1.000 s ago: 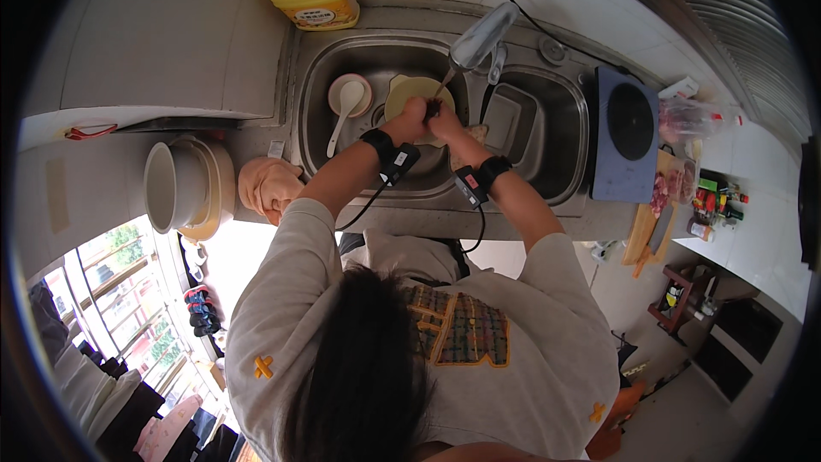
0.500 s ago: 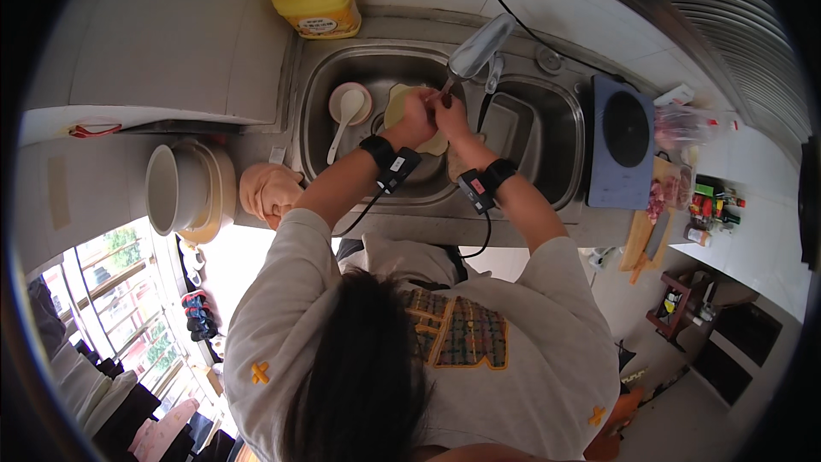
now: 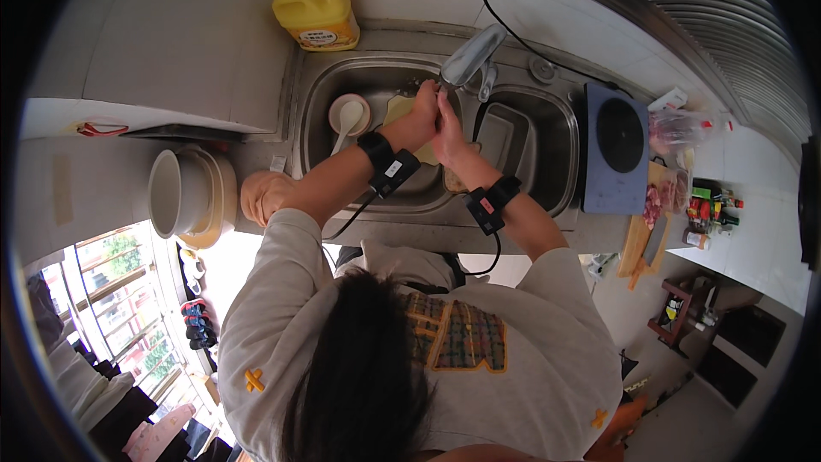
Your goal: The person washes a bundle of wooden chopsticks in a sink using a sponge and soap, rinses them under the faucet, and then places them into a kitchen drawer.
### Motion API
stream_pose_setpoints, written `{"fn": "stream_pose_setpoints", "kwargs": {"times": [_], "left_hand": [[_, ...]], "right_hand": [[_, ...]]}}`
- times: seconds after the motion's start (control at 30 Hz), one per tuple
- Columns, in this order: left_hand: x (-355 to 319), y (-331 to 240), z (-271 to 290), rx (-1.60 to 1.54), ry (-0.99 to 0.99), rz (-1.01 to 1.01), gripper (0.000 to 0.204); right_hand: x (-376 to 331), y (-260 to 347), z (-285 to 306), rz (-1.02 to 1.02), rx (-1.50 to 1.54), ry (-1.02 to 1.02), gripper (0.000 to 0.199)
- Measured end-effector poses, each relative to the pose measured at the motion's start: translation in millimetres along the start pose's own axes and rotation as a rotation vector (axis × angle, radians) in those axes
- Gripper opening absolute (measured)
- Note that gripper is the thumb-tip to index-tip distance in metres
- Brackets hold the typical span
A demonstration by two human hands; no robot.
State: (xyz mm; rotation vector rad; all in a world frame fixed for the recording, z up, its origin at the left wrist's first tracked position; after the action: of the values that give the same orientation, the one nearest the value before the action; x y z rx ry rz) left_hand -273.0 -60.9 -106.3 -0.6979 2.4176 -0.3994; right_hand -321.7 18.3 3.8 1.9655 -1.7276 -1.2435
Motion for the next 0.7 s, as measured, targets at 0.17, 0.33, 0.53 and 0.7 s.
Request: {"fn": "stream_pose_setpoints", "kwargs": {"times": [0.17,0.33,0.53,0.7], "left_hand": [[-26,0,-65,0.056,-0.192,-0.034,0.023],[-38,-7,-80,0.113,-0.263,-0.049,0.023],[-45,-8,-93,0.167,-0.310,-0.048,0.024],[-48,-7,-96,0.180,-0.321,-0.032,0.025]], "right_hand": [[12,0,14,-0.015,0.139,-0.028,0.064],[6,3,0,-0.028,0.080,-0.142,0.059],[27,6,6,-0.173,0.227,-0.185,0.040],[36,-8,21,-0.112,0.233,-0.205,0.038]]}}
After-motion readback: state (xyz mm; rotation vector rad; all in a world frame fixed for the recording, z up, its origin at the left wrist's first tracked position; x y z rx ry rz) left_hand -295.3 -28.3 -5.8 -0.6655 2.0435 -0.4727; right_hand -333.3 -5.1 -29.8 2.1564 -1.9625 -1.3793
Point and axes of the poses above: each hand's wrist, its own x-axis towards the middle knuckle, its own z-axis out of the back of the hand, y = z × x, the point moved 1 cm from there along x, towards the middle knuckle, and after that the axes turned 3 degrees about x, right-handed, at the moved point
